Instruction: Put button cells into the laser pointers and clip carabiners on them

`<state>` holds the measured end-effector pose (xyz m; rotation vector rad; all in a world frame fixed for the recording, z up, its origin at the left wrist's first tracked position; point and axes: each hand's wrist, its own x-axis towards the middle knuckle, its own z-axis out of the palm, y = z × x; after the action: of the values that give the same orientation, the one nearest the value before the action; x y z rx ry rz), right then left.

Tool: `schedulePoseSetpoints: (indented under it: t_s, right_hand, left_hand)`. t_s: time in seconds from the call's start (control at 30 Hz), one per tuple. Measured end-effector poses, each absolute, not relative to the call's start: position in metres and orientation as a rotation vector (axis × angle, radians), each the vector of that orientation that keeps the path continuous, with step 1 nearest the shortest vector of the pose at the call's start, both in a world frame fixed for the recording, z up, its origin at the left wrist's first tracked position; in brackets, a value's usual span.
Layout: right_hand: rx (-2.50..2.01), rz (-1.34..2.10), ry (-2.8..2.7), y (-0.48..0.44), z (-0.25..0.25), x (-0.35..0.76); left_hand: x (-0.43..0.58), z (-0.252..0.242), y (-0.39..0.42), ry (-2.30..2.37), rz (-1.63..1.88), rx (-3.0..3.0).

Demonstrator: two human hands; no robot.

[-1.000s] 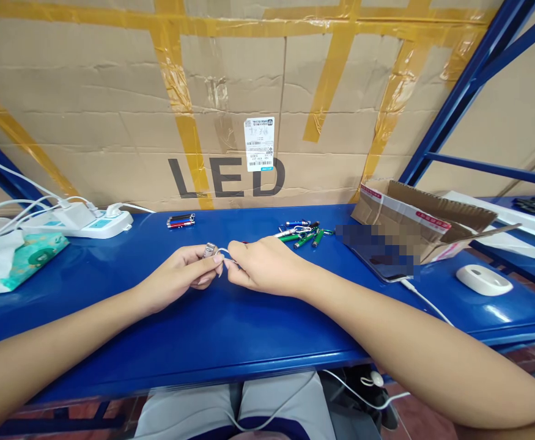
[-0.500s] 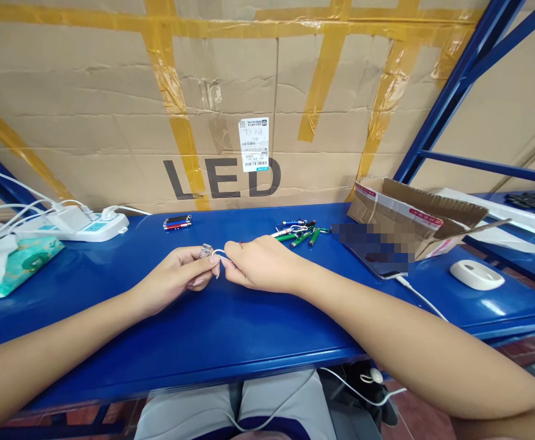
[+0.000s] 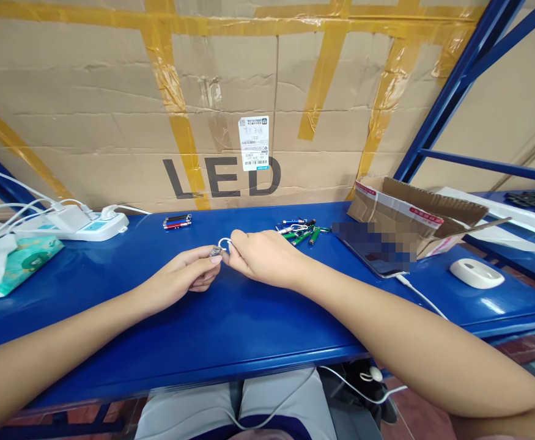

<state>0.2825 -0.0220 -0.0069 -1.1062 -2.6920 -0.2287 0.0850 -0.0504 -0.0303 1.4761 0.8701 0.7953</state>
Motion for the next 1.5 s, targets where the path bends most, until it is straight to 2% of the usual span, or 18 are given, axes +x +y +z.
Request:
schedulePoseSetpoints:
  t_s: [0.37,0.57,0.77,0.97,1.23,1.5]
  right_hand:
    - [-1.098,-0.242,-2.705,-0.023,-0.007,0.281]
    - [-1.104,-0.223,-2.712,-0.023,-0.010,0.281]
    - [-1.105,-0.160,-2.692,-0.020,-0.009,0.284]
    - [-1.118,-0.042,-2.632,-0.009,-0.008,0.292]
    - [-1.070,0.001,-2.659,-0.010,-0.011,0.291]
    - [-1.054,0.056,-2.665,-0.012,-0.011,0.287]
  left_hand:
    - [0.084,-0.029,-0.052,0.918,0.668,1.669]
    - [0.089,-0.033,-0.050,0.914,0.697,1.561]
    - [0.083,-0.037,-0.037,1.017,0.852,1.484]
    - [0.058,-0.035,-0.014,1.157,0.999,1.648]
    - [0.076,-0.032,-0.034,0.913,0.811,1.449]
    - [0.079,-0.032,-0.039,0.903,0.853,1.381]
